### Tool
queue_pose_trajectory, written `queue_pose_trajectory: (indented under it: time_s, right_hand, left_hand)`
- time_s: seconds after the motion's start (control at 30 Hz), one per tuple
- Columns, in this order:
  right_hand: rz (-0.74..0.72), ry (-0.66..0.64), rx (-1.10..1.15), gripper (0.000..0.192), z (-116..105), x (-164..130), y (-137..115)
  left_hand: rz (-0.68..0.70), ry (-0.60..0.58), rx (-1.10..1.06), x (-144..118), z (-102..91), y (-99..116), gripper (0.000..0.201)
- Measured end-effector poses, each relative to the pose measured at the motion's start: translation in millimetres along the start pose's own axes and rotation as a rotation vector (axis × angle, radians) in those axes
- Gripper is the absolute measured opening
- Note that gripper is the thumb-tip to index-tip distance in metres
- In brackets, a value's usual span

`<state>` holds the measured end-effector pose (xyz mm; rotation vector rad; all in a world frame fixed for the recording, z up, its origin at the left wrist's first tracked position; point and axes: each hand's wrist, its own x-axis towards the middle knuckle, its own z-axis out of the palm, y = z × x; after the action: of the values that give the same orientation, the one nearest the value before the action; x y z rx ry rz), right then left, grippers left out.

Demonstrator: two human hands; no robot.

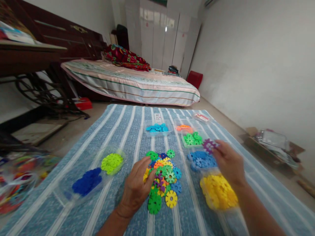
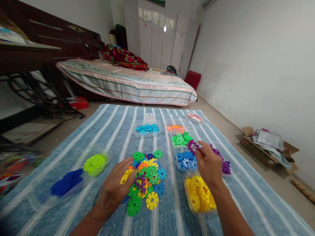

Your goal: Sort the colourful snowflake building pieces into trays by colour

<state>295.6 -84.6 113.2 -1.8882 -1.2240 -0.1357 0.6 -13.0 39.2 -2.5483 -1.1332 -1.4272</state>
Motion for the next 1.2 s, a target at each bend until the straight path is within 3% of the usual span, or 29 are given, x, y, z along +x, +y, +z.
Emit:
queue_pose_trajectory:
  time_s: [0.07, 0.17, 0.27, 0.33, 0.47, 0.57, 0.77, 0.9, 1.03, 1.2]
  right_hand:
    - [0.002, 0.062, -0.443, 0.037, -23, 22, 31]
    - [0.073, -0.024, -0.837, 0.036, -42, 40, 65]
    - [0.028, -0.154, -0.889, 0.034, -43, 40, 81]
    - [-0.016, -0.136, -0.836, 0.034, -39, 33, 81]
    - [-0.141, 0.014, -0.599, 0.033, -26, 15, 61]
    - [-0.288, 0.024, -0.323, 0.03, -16, 2, 31]
    - [-0.43, -0.212, -0.071, 0.023, 16, -35, -38]
    - [-0.416, -0.432, -0.022, 0.017, 39, -60, -73]
    - [-0.349, -0.594, -0.049, 0.012, 55, -78, -89]
    - [-0.27, -0.642, -0.056, 0.013, 64, -90, -83]
  left_hand:
    - [-0.034, 0.014, 0.023, 0, 0.8, -6, 0.026]
    - [-0.062, 0.018, 0.05, -1, 1.1, -12, 0.026]
    - [-0.079, 0.005, 0.065, -1, 1.4, -15, 0.026]
    - [-0.092, -0.007, 0.073, -1, 2.4, -18, 0.025]
    - [-0.128, -0.049, 0.073, -2, 4.9, -24, 0.025]
    - [-0.169, -0.087, 0.057, -3, 6.0, -27, 0.027]
    - [-0.208, -0.159, 0.009, -4, 6.0, -28, 0.028]
    - [-0.203, -0.161, -0.023, -5, 7.0, -27, 0.028]
    - [-0.221, -0.146, -0.052, -5, 5.8, -23, 0.026]
    - [-0.322, -0.134, -0.121, -5, 1.8, -15, 0.025]
